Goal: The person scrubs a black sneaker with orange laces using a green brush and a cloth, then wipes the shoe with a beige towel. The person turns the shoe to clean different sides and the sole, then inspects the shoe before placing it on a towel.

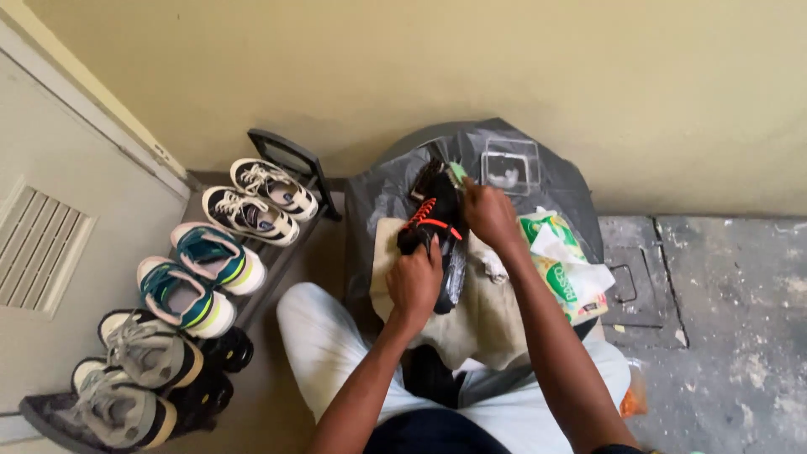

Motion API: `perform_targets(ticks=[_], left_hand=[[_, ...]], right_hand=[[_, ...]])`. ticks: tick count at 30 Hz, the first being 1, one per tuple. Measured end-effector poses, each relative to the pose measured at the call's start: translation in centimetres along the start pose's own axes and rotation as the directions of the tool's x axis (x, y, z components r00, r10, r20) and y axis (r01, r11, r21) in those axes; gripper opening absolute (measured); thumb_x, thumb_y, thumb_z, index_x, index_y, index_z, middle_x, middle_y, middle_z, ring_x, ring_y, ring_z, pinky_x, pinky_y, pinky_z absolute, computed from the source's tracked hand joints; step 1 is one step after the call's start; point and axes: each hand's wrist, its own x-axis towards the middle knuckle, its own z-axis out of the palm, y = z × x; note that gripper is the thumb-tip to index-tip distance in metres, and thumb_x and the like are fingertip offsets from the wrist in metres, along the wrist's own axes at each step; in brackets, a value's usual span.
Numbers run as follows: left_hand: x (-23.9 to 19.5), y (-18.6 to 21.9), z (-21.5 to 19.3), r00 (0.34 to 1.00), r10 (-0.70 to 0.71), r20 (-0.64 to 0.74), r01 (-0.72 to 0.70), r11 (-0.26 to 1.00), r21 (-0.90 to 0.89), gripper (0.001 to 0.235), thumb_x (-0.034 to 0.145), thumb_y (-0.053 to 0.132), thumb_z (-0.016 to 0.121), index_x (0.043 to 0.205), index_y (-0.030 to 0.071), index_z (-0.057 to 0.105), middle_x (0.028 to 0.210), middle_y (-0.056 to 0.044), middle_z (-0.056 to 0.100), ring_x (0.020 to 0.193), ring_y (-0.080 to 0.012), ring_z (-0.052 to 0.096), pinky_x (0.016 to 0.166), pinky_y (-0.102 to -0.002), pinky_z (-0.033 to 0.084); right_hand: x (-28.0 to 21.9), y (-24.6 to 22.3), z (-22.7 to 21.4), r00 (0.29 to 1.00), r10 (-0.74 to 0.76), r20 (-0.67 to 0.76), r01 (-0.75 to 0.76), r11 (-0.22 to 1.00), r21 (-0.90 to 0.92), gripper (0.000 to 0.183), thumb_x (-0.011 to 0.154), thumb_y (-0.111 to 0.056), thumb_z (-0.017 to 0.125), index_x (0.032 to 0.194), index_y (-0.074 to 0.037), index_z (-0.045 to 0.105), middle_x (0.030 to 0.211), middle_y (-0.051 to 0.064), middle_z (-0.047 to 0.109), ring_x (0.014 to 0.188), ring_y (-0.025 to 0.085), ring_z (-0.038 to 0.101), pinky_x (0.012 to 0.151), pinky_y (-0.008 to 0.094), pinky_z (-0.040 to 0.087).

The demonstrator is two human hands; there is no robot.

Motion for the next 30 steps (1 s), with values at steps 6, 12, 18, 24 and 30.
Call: perform_targets(ticks=[6,12,18,24,30], left_hand=[[-0.2,0.2,-0.8,1.0,-0.021,0.015,0.021,1.0,-0.02,0.054,0.102,0.047,0.052,0.066,0.011,0.068,0.056,-0.017,0.067,0.057,-0.0357,0.073,0.054,-0.05,0.059],[-0.5,0.1,-0.6,1.0,0.001,0.01,-0.001,1.0,0.003,0.051,0.101,0.046,0.052,0.068,0.012,0.069,0.057,-0.017,0.068,0.059,-0.0368,0.073,0.055,-0.051,0.058],[-0.5,-0.4,0.0,0.999,-0.012,-0.03,0.012,1.0,0.007,0.052,0.103,0.046,0.052,0.066,0.014,0.068,0.056,-0.014,0.068,0.058,-0.0337,0.073,0.055,-0.047,0.059],[-0.2,0.4,0.2,0.999,-0.02,-0.037,0.022,0.999,0.041,0.051,0.102,0.048,0.052,0.066,0.016,0.068,0.054,-0.01,0.067,0.054,-0.0292,0.072,0.053,-0.044,0.057],[-0.3,0.6,0.4,0.998,-0.003,-0.059,0.007,0.998,0.064,0.052,0.102,0.049,0.05,0.065,0.016,0.066,0.054,-0.01,0.066,0.054,-0.0296,0.072,0.051,-0.045,0.057]], right_hand=[[-7.6,-2.6,-4.1,0.998,-0.016,0.064,0.017,1.0,-0.022,0.05,0.1,-0.022,0.044,0.148,-0.017,0.056,0.089,0.034,0.073,0.092,0.055,0.069,0.084,0.067,0.052],[-6.8,0.3,-2.1,0.999,-0.046,0.015,0.046,0.999,0.006,0.044,0.101,-0.031,0.046,0.139,-0.02,0.065,0.084,0.036,0.071,0.089,0.059,0.067,0.083,0.072,0.049],[3.4,0.5,1.4,0.998,-0.064,-0.002,0.064,0.997,-0.042,0.032,0.09,-0.037,0.057,0.095,-0.016,0.081,0.079,0.025,0.072,0.083,0.05,0.071,0.077,0.061,0.057],[-11.4,-1.1,-4.1,0.999,-0.05,0.015,0.05,0.998,0.029,0.046,0.099,-0.025,0.05,0.143,-0.016,0.061,0.086,0.038,0.07,0.087,0.06,0.066,0.081,0.072,0.047],[-10.2,-0.2,-1.0,0.997,-0.065,-0.048,0.065,0.998,0.012,0.048,0.1,-0.025,0.047,0.145,-0.013,0.059,0.084,0.04,0.068,0.088,0.062,0.066,0.078,0.073,0.046]])
